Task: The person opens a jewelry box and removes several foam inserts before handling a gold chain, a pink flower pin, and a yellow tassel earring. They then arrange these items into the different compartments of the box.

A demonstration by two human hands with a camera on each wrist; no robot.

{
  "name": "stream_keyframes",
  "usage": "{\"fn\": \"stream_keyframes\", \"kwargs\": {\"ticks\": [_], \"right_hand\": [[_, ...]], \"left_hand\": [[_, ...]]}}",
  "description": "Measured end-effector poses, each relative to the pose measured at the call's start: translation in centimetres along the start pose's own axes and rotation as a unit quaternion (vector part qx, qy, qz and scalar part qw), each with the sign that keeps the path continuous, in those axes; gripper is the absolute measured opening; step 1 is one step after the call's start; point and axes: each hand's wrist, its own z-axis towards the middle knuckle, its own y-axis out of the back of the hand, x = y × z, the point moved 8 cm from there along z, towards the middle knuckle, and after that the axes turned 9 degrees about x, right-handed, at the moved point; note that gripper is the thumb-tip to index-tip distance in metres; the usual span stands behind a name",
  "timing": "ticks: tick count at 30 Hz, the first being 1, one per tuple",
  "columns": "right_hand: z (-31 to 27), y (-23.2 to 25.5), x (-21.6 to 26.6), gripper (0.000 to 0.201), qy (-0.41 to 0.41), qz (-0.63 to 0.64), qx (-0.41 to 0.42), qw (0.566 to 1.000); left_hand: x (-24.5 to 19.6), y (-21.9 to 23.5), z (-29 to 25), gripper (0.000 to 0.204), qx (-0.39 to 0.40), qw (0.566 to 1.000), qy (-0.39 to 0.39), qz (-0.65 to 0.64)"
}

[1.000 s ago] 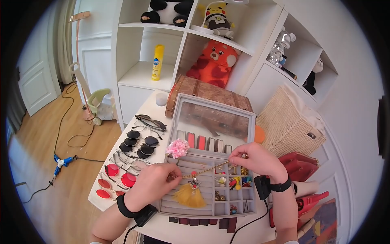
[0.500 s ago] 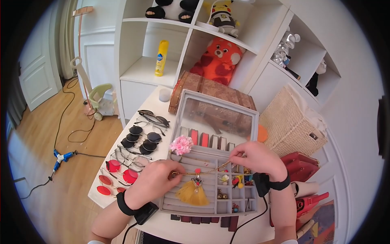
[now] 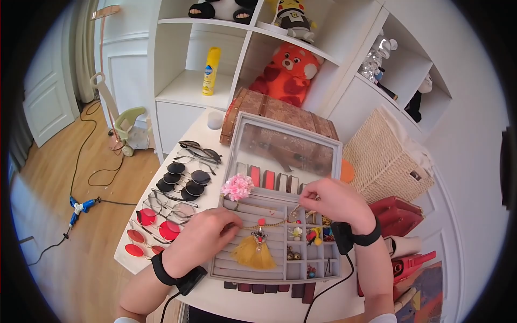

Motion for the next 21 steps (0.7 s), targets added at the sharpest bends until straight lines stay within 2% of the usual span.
{"fn": "stream_keyframes", "kwargs": {"ticks": [3,5,9,12,16,19,21], "right_hand": [[1.0,-0.1,1.2,0.023,0.012,-0.010,-0.016,1.000],[2.1,0.1,1.4,0.023,0.032,0.006,-0.061,0.998],[3.1,-0.3,3.4,0.023,0.037,-0.001,-0.060,0.998],[3.0,-0.3,5.0,0.022,0.054,0.001,-0.055,0.997],[2.9,-0.5,5.4,0.020,0.058,0.013,-0.064,0.996],[2.6,-0.8,5.3,0.019,0.068,0.019,-0.077,0.995],[2.6,-1.2,5.4,0.019,0.079,0.017,-0.084,0.993]], "left_hand": [[0.0,0.1,0.0,0.010,-0.005,1.000,0.006,0.024],[0.0,0.0,-0.1,0.012,-0.004,0.999,-0.011,0.044],[0.2,-0.2,-0.1,0.014,-0.010,0.997,-0.034,0.069],[-0.5,-0.1,0.0,0.012,-0.006,0.998,-0.002,0.058],[-1.8,0.6,0.2,0.013,-0.020,0.996,-0.014,0.087],[-3.8,1.3,1.4,0.015,0.006,0.995,-0.051,0.087],[-4.2,0.3,2.7,0.019,0.075,0.990,-0.055,0.105]]}}
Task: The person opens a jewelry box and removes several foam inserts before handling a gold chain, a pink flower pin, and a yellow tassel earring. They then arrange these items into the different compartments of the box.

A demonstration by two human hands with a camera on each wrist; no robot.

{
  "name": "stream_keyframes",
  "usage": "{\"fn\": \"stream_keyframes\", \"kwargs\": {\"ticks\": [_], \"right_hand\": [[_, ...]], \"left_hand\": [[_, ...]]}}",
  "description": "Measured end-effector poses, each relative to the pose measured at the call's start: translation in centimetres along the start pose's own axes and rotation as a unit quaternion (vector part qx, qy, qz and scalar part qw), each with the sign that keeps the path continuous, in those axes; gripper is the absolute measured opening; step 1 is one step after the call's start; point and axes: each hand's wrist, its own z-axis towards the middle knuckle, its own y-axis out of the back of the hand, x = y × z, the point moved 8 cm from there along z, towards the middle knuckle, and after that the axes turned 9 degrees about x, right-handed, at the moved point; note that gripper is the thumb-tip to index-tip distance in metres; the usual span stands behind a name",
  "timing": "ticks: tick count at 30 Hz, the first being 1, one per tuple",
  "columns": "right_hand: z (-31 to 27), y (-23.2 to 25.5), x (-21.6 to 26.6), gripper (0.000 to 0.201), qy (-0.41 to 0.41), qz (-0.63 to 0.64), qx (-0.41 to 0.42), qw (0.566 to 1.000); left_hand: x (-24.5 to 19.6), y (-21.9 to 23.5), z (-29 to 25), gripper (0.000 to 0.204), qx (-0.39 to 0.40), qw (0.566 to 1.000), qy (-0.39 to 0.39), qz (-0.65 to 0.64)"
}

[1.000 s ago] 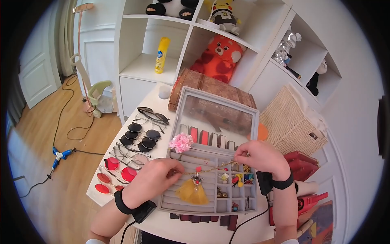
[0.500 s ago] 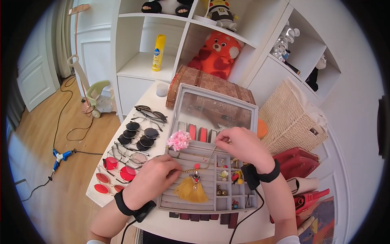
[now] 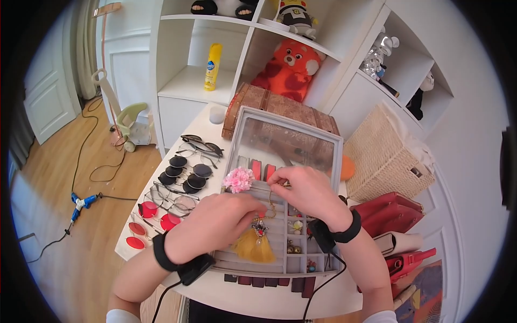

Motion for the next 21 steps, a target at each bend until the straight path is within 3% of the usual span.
{"fn": "stream_keyframes", "kwargs": {"ticks": [3,5,10,16,18,21], "right_hand": [[0.0,0.3,0.5,0.017,0.022,-0.003,-0.029,0.999],[0.0,0.3,0.3,0.019,-0.033,0.000,-0.004,0.999],[0.2,0.3,0.8,0.020,-0.029,0.022,-0.010,0.999],[1.1,-0.7,1.4,0.020,-0.010,0.080,-0.017,0.997],[1.3,-1.1,1.8,0.020,0.005,0.087,-0.019,0.996],[1.2,-1.4,2.7,0.019,0.018,0.074,-0.017,0.997]], "left_hand": [[1.1,-1.7,1.2,0.023,-0.002,0.999,-0.015,0.041],[1.1,-2.1,1.3,0.024,0.000,0.998,-0.005,0.059],[2.1,-3.5,1.3,0.022,0.015,0.997,0.031,0.074],[2.5,-3.2,0.7,0.019,-0.017,1.000,0.013,-0.004],[2.3,-2.3,0.3,0.017,-0.068,0.997,0.003,-0.032],[2.4,-1.2,-0.3,0.013,-0.034,0.997,0.033,-0.064]]}}
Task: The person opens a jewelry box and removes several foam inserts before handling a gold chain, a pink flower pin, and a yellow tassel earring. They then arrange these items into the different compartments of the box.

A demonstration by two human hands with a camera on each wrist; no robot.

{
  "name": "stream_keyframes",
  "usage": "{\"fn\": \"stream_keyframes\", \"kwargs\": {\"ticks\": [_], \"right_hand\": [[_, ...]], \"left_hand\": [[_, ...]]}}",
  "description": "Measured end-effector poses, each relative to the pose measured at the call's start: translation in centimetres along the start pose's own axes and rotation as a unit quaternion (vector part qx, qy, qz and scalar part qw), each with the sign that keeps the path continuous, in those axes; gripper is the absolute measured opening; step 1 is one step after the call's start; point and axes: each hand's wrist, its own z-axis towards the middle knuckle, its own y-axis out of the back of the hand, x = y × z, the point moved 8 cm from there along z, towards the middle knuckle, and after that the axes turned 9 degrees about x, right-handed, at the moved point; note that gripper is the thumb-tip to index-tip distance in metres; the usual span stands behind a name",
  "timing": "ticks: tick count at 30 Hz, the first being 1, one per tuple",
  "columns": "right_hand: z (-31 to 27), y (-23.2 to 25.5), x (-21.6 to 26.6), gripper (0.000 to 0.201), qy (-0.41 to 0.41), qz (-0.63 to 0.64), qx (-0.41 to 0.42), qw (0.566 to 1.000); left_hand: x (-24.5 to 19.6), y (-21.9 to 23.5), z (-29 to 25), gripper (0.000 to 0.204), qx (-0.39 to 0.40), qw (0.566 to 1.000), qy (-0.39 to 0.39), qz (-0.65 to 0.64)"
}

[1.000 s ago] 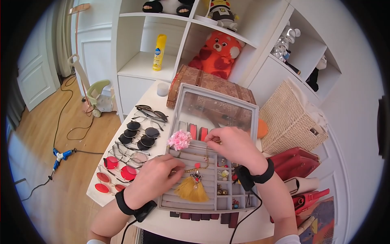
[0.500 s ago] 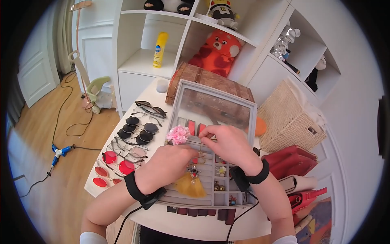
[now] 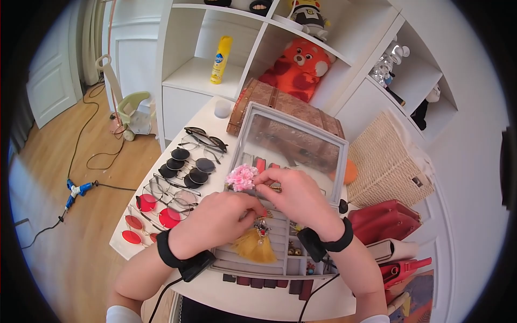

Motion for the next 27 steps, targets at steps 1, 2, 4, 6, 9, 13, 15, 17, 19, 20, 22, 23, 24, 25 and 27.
{"fn": "stream_keyframes", "kwargs": {"ticks": [1,2,4,6,9,13,15,17,19,20,22,23,24,25,27], "right_hand": [[-0.1,-0.2,0.3,0.019,-0.004,0.004,0.017,1.000],[-0.3,-0.4,0.6,0.019,-0.008,0.008,0.035,0.999],[-0.9,-0.5,1.2,0.018,-0.001,0.001,0.037,0.999],[-1.3,-0.5,1.6,0.018,0.006,-0.009,0.038,0.999],[-2.2,-0.2,2.4,0.017,0.035,-0.004,0.036,0.999],[-2.7,0.8,1.7,0.016,0.015,-0.002,-0.012,1.000],[-2.6,1.0,1.2,0.015,0.019,-0.001,-0.037,0.999],[-2.5,1.1,0.6,0.015,0.002,-0.026,-0.034,0.999],[-2.3,1.1,0.0,0.016,-0.009,-0.020,-0.032,0.999],[-2.2,1.1,-0.4,0.016,-0.019,-0.012,-0.029,0.999],[-1.9,1.2,-0.7,0.017,-0.008,0.000,-0.044,0.999],[-1.8,1.4,-0.6,0.017,0.006,0.009,-0.055,0.998],[-1.6,1.6,-0.4,0.017,0.004,0.012,-0.057,0.998],[-1.4,1.9,-0.2,0.018,-0.010,0.025,-0.047,0.999],[-0.9,2.4,0.1,0.019,-0.024,0.041,-0.040,0.998]], "left_hand": [[-0.5,1.0,-0.3,0.013,0.000,1.000,0.000,0.000],[-0.6,1.8,-0.6,0.013,0.017,0.999,0.032,-0.005],[-0.2,2.2,-1.2,0.014,0.033,0.997,0.064,-0.010],[0.1,2.5,-1.8,0.017,0.021,0.997,0.070,0.027],[-0.1,2.7,-1.9,0.020,0.025,0.995,0.081,0.044],[0.5,0.6,-1.6,0.020,0.002,0.998,0.049,0.037],[0.4,-0.9,-1.2,0.018,0.018,0.997,0.031,0.064],[0.6,-1.7,-0.9,0.017,0.006,0.996,0.022,0.081],[0.4,-1.9,-0.6,0.015,-0.008,0.995,0.014,0.098],[0.4,-1.7,-0.5,0.015,-0.018,0.995,0.016,0.096],[0.4,-1.5,-0.1,0.014,-0.022,0.995,0.017,0.099],[0.4,-1.5,0.2,0.014,-0.019,0.993,0.025,0.114],[0.5,-1.6,0.5,0.014,-0.017,0.991,0.032,0.130],[0.5,-1.8,0.7,0.014,-0.014,0.991,0.031,0.133],[0.3,-2.4,1.1,0.015,-0.004,0.989,0.017,0.144]]}}
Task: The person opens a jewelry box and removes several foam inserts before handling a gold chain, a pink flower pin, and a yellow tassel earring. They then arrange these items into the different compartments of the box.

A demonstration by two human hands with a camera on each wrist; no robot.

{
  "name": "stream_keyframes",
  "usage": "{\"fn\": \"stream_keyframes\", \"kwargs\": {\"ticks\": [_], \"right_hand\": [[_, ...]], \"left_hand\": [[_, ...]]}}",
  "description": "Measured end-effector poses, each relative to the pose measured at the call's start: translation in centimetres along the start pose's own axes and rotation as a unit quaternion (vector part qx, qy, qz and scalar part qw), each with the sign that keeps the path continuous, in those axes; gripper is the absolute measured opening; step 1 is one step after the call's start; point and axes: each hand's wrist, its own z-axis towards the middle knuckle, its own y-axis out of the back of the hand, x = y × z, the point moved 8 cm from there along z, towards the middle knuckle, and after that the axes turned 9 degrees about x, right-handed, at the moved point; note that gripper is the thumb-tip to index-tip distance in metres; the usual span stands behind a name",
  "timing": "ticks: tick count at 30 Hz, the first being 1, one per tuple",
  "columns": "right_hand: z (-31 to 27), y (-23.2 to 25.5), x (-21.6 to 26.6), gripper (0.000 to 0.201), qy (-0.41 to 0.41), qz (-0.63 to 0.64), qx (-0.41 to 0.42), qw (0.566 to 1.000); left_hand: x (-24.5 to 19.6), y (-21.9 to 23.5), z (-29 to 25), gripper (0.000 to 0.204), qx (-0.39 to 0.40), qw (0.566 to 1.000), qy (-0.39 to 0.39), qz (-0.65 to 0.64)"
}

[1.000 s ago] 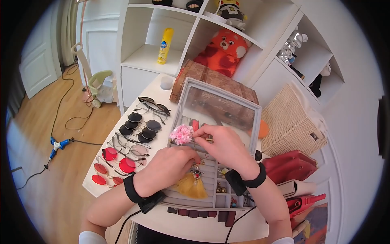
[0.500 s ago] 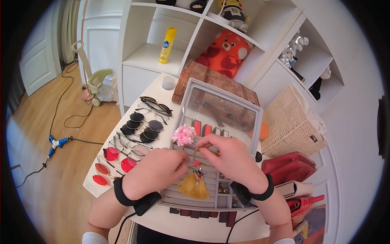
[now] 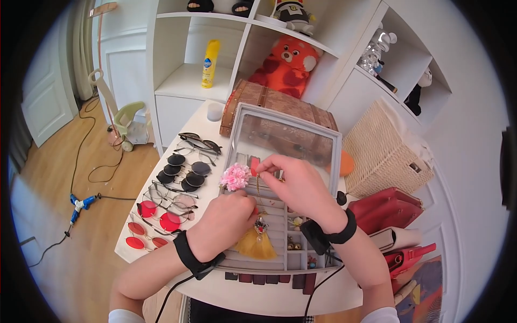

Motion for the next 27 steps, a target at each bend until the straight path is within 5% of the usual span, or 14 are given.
{"fn": "stream_keyframes", "kwargs": {"ticks": [12,27], "right_hand": [[0.2,-0.6,0.3,0.018,0.054,0.027,-0.054,0.997],[-2.4,-2.1,0.0,0.019,0.039,0.036,0.073,0.996]], "left_hand": [[-0.6,0.4,0.7,0.008,-0.015,0.996,-0.029,-0.078],[0.6,2.9,-2.1,0.013,0.005,0.994,0.028,-0.101]]}}
